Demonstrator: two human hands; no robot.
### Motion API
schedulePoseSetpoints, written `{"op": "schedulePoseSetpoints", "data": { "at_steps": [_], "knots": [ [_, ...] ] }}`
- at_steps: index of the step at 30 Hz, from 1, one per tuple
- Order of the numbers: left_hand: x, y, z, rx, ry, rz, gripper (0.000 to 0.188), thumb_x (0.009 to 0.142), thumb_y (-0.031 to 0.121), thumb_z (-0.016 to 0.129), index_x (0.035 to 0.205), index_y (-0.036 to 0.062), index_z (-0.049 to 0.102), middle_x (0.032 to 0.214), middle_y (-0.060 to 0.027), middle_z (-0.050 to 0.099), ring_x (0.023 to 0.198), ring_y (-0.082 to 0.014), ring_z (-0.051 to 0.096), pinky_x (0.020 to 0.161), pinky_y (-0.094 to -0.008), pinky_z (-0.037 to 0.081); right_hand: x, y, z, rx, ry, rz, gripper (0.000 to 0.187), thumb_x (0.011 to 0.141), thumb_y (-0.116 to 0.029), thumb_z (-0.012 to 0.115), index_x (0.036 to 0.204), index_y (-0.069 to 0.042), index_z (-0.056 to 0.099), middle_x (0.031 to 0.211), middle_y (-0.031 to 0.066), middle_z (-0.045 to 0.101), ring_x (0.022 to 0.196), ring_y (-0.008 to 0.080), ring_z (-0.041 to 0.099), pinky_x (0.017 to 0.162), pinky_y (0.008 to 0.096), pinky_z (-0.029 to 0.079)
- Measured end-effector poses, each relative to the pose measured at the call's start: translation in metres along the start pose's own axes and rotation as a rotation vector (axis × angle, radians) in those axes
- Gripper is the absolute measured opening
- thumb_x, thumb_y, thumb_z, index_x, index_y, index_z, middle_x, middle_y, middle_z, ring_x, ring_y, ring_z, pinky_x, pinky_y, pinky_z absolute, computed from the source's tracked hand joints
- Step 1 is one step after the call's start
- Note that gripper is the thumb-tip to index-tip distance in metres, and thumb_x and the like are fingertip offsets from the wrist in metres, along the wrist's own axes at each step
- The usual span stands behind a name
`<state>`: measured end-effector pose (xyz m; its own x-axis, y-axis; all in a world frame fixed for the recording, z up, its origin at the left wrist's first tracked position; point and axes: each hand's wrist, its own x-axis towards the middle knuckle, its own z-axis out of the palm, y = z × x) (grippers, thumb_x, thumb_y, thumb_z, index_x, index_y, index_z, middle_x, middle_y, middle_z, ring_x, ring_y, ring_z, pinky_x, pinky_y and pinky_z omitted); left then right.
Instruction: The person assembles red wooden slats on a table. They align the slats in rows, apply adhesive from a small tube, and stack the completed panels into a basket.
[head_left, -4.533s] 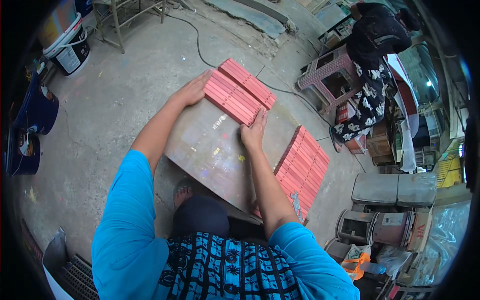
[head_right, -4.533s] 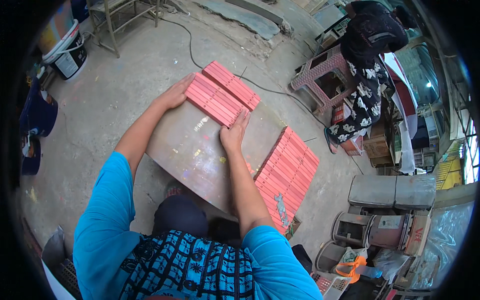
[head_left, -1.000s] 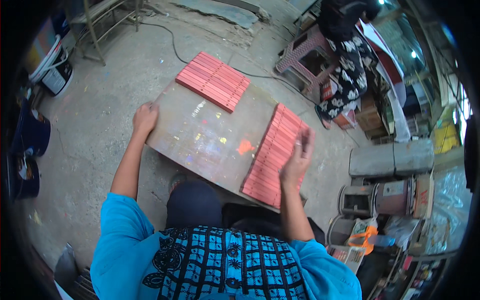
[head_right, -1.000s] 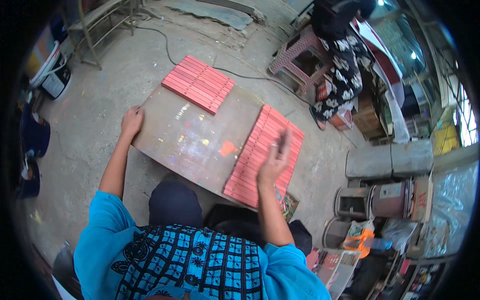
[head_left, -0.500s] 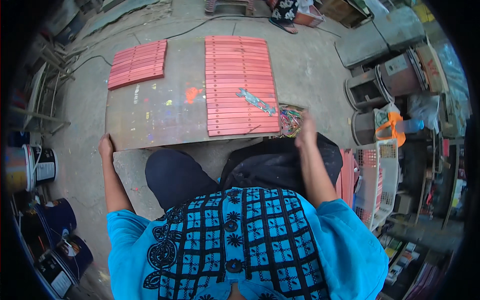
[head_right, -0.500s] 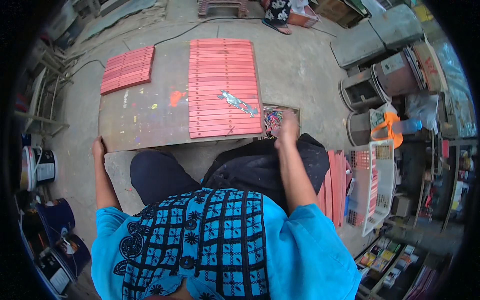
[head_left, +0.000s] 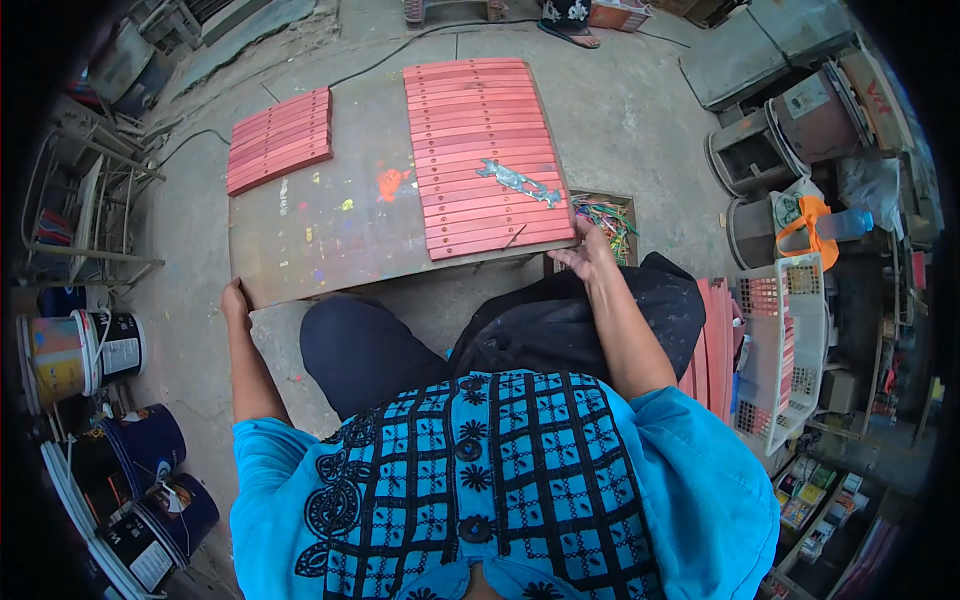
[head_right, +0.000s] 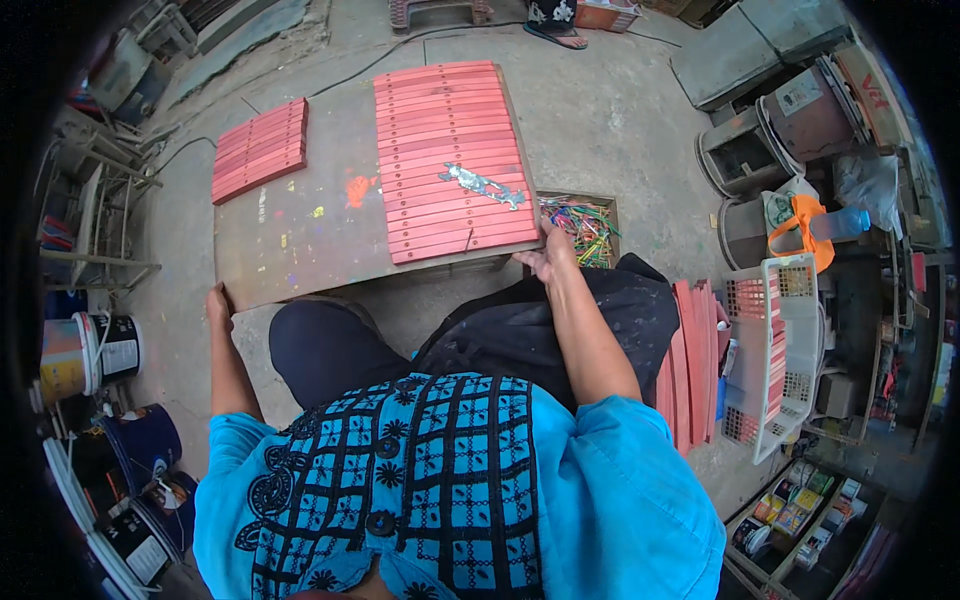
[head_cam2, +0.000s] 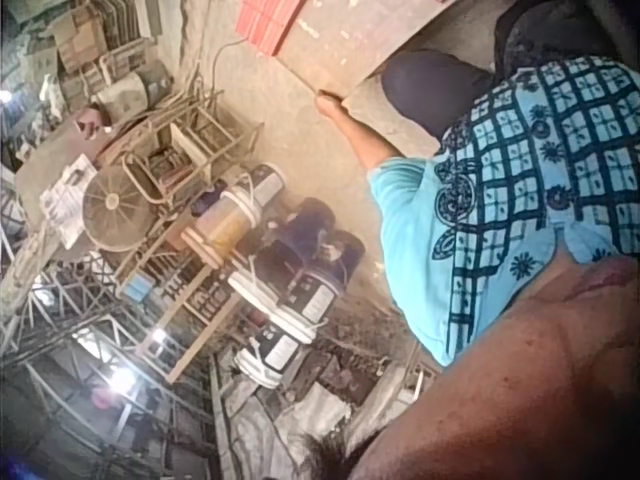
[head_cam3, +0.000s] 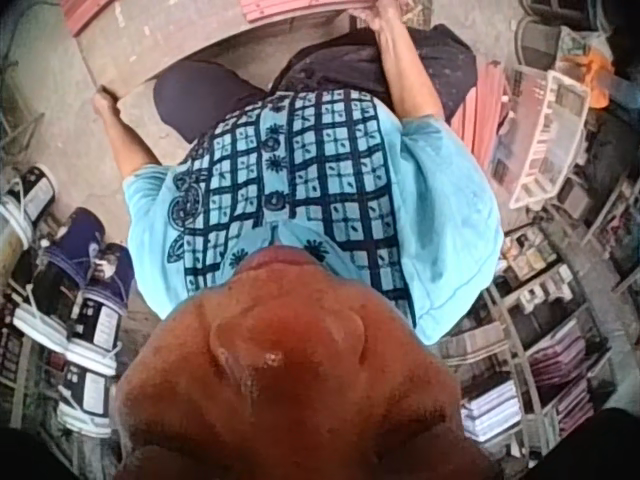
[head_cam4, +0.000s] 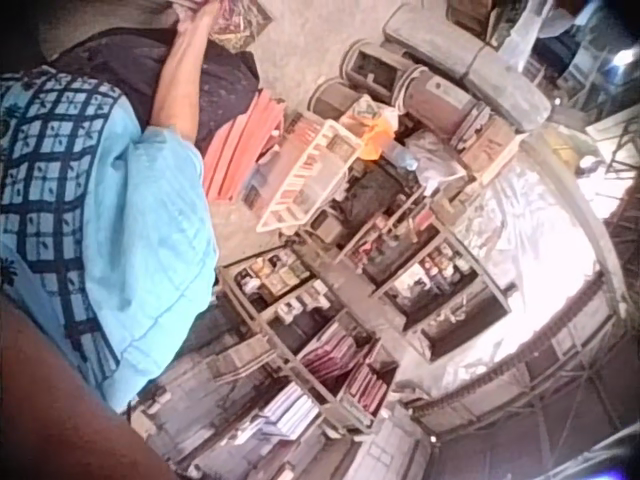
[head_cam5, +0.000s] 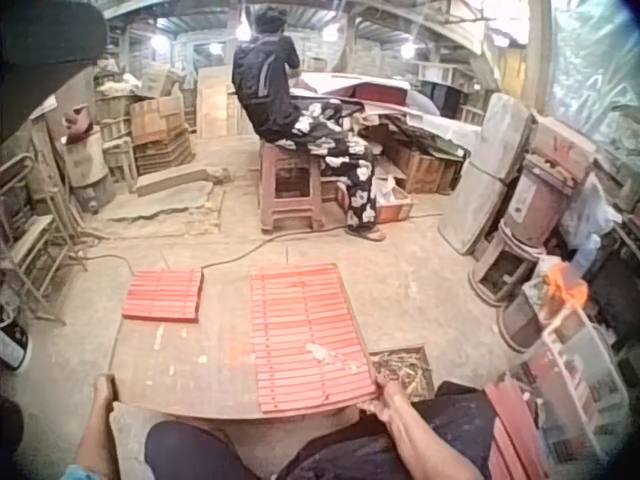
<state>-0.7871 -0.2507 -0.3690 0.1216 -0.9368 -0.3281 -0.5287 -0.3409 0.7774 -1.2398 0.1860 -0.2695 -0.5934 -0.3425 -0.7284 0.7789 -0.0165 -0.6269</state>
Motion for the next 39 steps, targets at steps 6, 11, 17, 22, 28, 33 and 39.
{"op": "schedulePoseSetpoints", "data": {
  "at_steps": [6, 11, 17, 22, 28, 33, 39],
  "knots": [
    [0.024, -0.022, -0.015, -0.087, 0.018, -0.077, 0.046, 0.077, 0.029, 0.051, 0.103, -0.0081, 0.056, 0.105, -0.0171, 0.058, 0.097, -0.0256, 0.053, 0.084, -0.0359, 0.039, -0.002, -0.003, 0.002, -0.138, -0.077, 0.013, 0.042, 0.091, -0.029, 0.037, 0.121, 0.000, 0.042, 0.126, 0.0232, 0.040, 0.108, 0.0361, 0.048, 0.085, 0.0457, 0.043],
    [-0.005, 0.013, -0.008, 0.237, 0.116, 0.076, 0.050, 0.075, 0.029, 0.053, 0.111, -0.0065, 0.051, 0.111, -0.0213, 0.055, 0.105, -0.0307, 0.050, 0.089, -0.0373, 0.036, -0.032, 0.007, 0.009, -0.912, 0.240, -0.919, 0.031, 0.083, -0.013, 0.046, 0.111, 0.000, 0.052, 0.104, 0.0177, 0.054, 0.080, 0.0203, 0.056, 0.066, 0.0344, 0.046],
    [-0.123, 0.116, 0.022, -0.203, 0.059, 0.443, 0.052, 0.078, 0.027, 0.047, 0.121, -0.0019, 0.045, 0.121, -0.0182, 0.048, 0.113, -0.0276, 0.044, 0.094, -0.0353, 0.032, -0.065, 0.035, 0.038, -0.954, -0.274, -1.109, 0.034, 0.077, -0.006, 0.060, 0.111, -0.003, 0.055, 0.082, 0.0057, 0.059, 0.067, 0.0115, 0.055, 0.060, 0.0233, 0.045],
    [-0.262, 0.121, 0.094, 0.123, -0.506, 0.778, 0.053, 0.081, 0.019, 0.046, 0.130, 0.0017, 0.034, 0.132, -0.0196, 0.037, 0.126, -0.0310, 0.029, 0.103, -0.0319, 0.023, -0.058, 0.042, 0.044, -1.008, -0.197, -1.232, 0.016, 0.074, -0.009, 0.064, 0.087, -0.001, 0.062, 0.070, 0.0109, 0.058, 0.061, 0.0227, 0.058, 0.058, 0.0301, 0.046],
    [-0.329, 0.096, 0.144, 0.659, -0.649, 0.707, 0.066, 0.082, 0.025, 0.042, 0.137, 0.0020, 0.013, 0.144, -0.0147, 0.010, 0.133, -0.0309, 0.004, 0.101, -0.0588, 0.000, -0.051, 0.047, 0.050, -1.036, -0.227, -1.366, 0.008, 0.075, -0.008, 0.063, 0.079, -0.002, 0.062, 0.069, 0.0115, 0.059, 0.062, 0.0264, 0.058, 0.055, 0.0323, 0.045],
    [-0.331, 0.090, 0.151, 0.624, -0.579, 0.818, 0.065, 0.082, 0.020, 0.041, 0.136, 0.0002, 0.011, 0.144, -0.0168, 0.008, 0.133, -0.0331, 0.003, 0.101, -0.0587, 0.001, -0.056, 0.047, 0.049, -1.017, -0.215, -1.276, 0.007, 0.075, -0.008, 0.062, 0.078, -0.001, 0.063, 0.065, 0.0106, 0.058, 0.059, 0.0219, 0.058, 0.054, 0.0313, 0.045],
    [-0.340, 0.092, 0.148, 0.405, -0.444, 0.922, 0.063, 0.077, 0.014, 0.046, 0.132, -0.0039, 0.021, 0.139, -0.0192, 0.020, 0.130, -0.0344, 0.015, 0.103, -0.0513, 0.010, -0.048, 0.033, 0.038, -0.991, -0.113, -1.409, 0.015, 0.076, -0.008, 0.060, 0.088, -0.001, 0.061, 0.076, 0.0142, 0.059, 0.069, 0.0279, 0.057, 0.063, 0.0348, 0.045]
  ]
}}
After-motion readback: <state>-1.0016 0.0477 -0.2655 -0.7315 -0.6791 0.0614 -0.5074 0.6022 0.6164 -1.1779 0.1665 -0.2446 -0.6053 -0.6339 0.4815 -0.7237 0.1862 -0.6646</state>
